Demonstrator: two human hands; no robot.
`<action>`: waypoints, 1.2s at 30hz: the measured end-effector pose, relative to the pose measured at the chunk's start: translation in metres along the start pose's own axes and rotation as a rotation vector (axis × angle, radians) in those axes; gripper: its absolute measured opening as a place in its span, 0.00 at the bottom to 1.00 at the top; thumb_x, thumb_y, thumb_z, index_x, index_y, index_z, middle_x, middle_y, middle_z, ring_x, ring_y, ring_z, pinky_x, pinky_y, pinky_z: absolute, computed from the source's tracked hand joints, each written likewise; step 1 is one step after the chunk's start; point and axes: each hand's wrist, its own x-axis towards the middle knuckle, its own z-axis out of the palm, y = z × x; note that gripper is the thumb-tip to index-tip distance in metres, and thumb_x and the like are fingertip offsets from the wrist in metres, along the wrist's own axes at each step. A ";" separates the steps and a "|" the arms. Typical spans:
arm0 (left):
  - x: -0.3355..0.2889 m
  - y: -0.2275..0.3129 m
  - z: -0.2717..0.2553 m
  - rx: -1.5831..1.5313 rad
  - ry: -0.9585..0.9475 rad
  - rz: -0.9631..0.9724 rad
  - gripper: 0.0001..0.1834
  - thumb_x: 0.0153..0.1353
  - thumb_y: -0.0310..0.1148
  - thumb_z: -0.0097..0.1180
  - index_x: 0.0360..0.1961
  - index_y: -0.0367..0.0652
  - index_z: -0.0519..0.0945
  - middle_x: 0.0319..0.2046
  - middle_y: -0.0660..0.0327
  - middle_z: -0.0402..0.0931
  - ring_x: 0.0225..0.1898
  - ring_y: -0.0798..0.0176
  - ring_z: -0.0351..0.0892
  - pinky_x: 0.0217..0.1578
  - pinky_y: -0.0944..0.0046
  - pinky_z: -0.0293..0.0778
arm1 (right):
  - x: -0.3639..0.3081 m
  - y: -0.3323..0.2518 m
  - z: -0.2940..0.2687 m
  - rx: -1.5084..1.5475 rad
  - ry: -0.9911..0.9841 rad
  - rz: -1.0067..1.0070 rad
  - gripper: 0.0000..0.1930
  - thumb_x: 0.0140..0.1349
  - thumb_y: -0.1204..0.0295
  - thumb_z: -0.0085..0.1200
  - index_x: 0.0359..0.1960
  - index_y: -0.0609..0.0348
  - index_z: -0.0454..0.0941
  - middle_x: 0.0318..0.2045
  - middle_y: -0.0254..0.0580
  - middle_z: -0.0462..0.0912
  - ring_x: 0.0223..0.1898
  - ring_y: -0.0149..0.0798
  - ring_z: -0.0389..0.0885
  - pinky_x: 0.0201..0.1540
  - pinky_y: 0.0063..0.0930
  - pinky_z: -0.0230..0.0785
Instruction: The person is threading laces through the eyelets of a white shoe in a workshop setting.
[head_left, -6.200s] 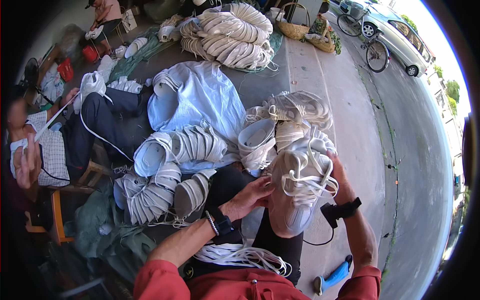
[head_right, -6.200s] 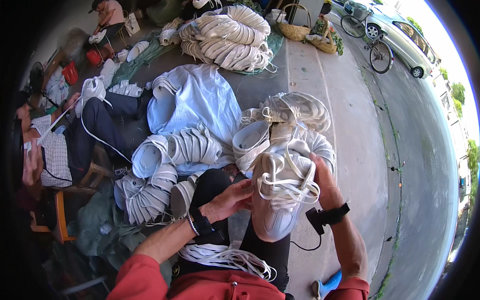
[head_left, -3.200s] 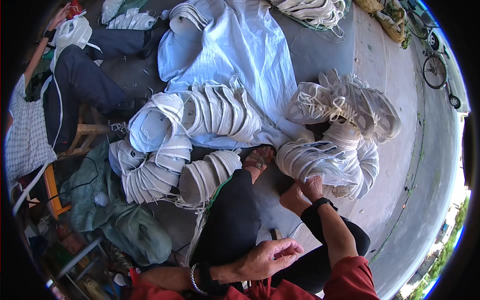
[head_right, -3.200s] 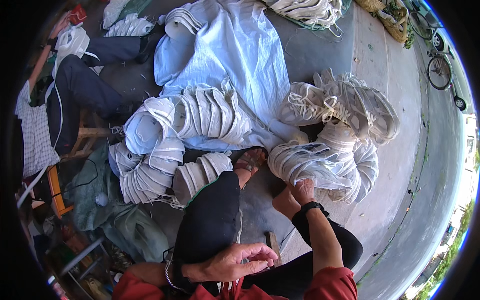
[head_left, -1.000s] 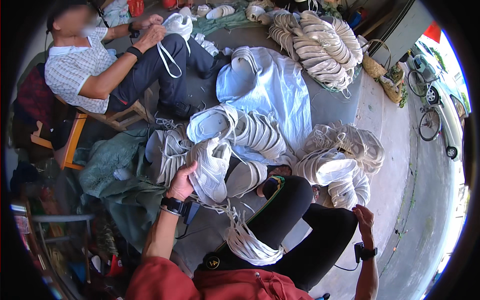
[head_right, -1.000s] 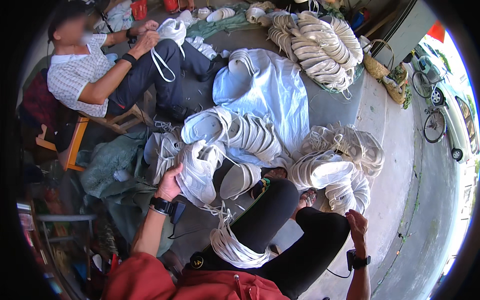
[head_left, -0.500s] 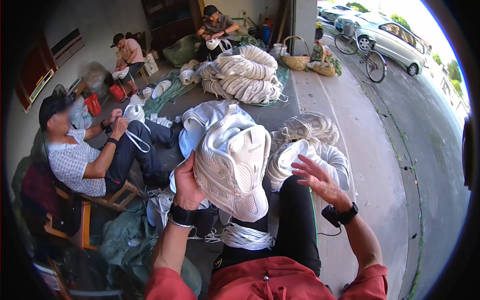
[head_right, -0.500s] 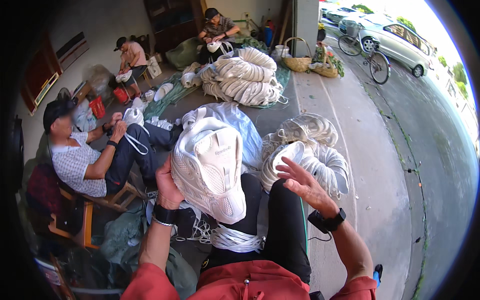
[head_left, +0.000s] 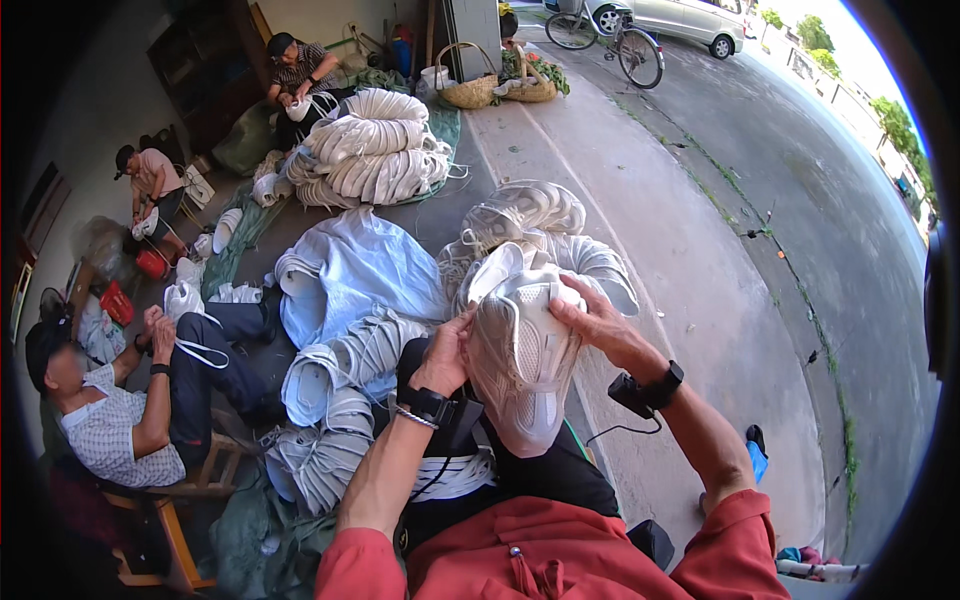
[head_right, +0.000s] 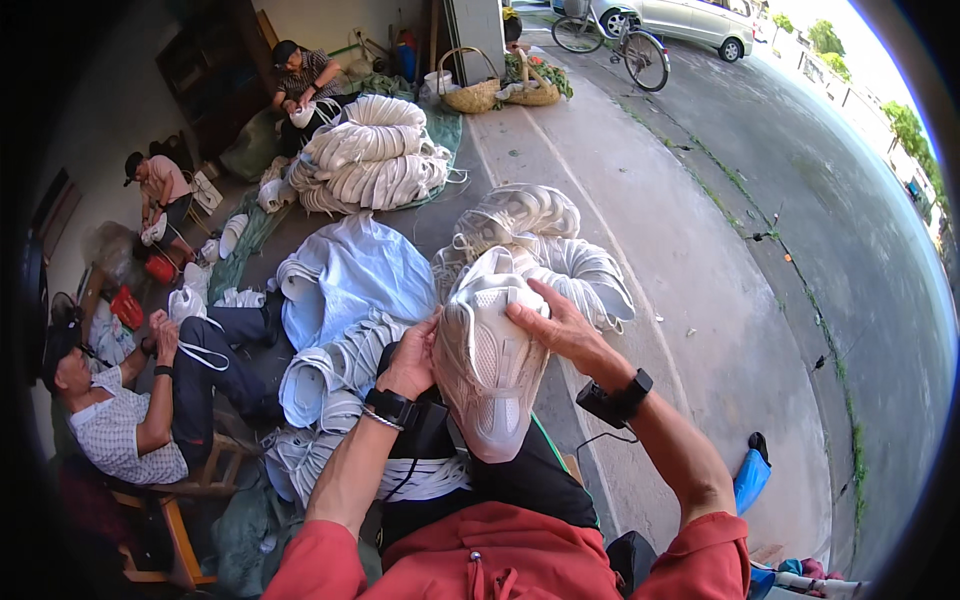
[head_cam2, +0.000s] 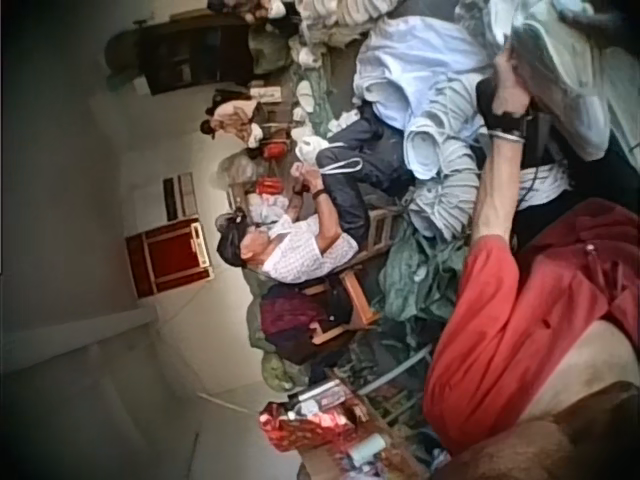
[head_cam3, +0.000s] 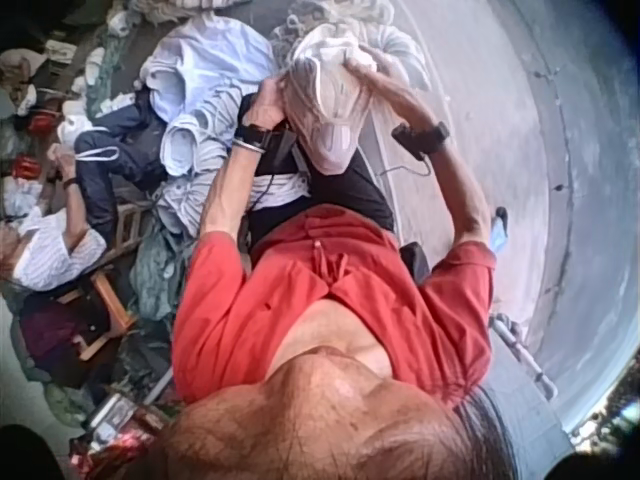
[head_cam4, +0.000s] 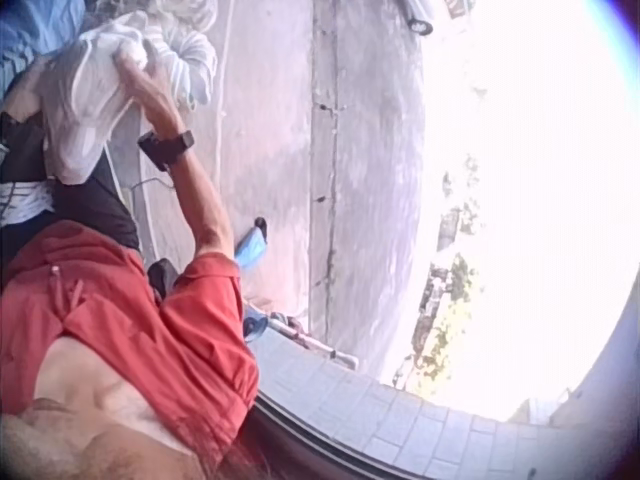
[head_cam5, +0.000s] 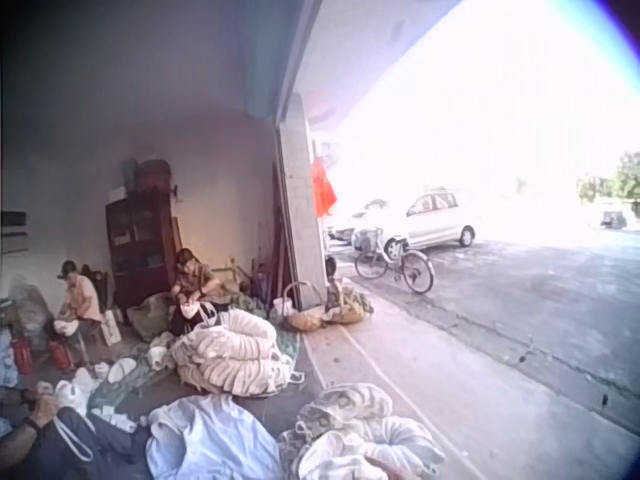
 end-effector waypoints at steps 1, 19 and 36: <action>0.002 0.001 -0.003 0.319 0.237 0.034 0.19 0.63 0.45 0.45 0.40 0.39 0.76 0.35 0.59 0.77 0.36 0.63 0.76 0.41 0.61 0.71 | 0.005 0.007 0.004 0.002 -0.001 0.004 0.50 0.48 0.38 0.53 0.62 0.65 0.53 0.55 0.61 0.64 0.56 0.46 0.66 0.54 0.33 0.61; -0.101 -0.088 -0.051 -0.050 0.032 -0.262 0.19 0.61 0.46 0.46 0.44 0.44 0.70 0.42 0.55 0.72 0.44 0.56 0.71 0.48 0.52 0.66 | 0.069 0.048 0.058 -0.139 -0.124 0.032 0.36 0.56 0.46 0.50 0.59 0.60 0.62 0.51 0.47 0.71 0.53 0.39 0.68 0.55 0.28 0.59; -0.069 -0.081 -0.072 -0.077 0.044 -0.168 0.10 0.61 0.30 0.47 0.43 0.41 0.69 0.36 0.59 0.74 0.37 0.59 0.76 0.40 0.54 0.72 | 0.079 0.044 0.019 -0.262 -0.200 0.066 0.36 0.54 0.46 0.49 0.58 0.58 0.64 0.45 0.49 0.75 0.47 0.39 0.72 0.50 0.29 0.62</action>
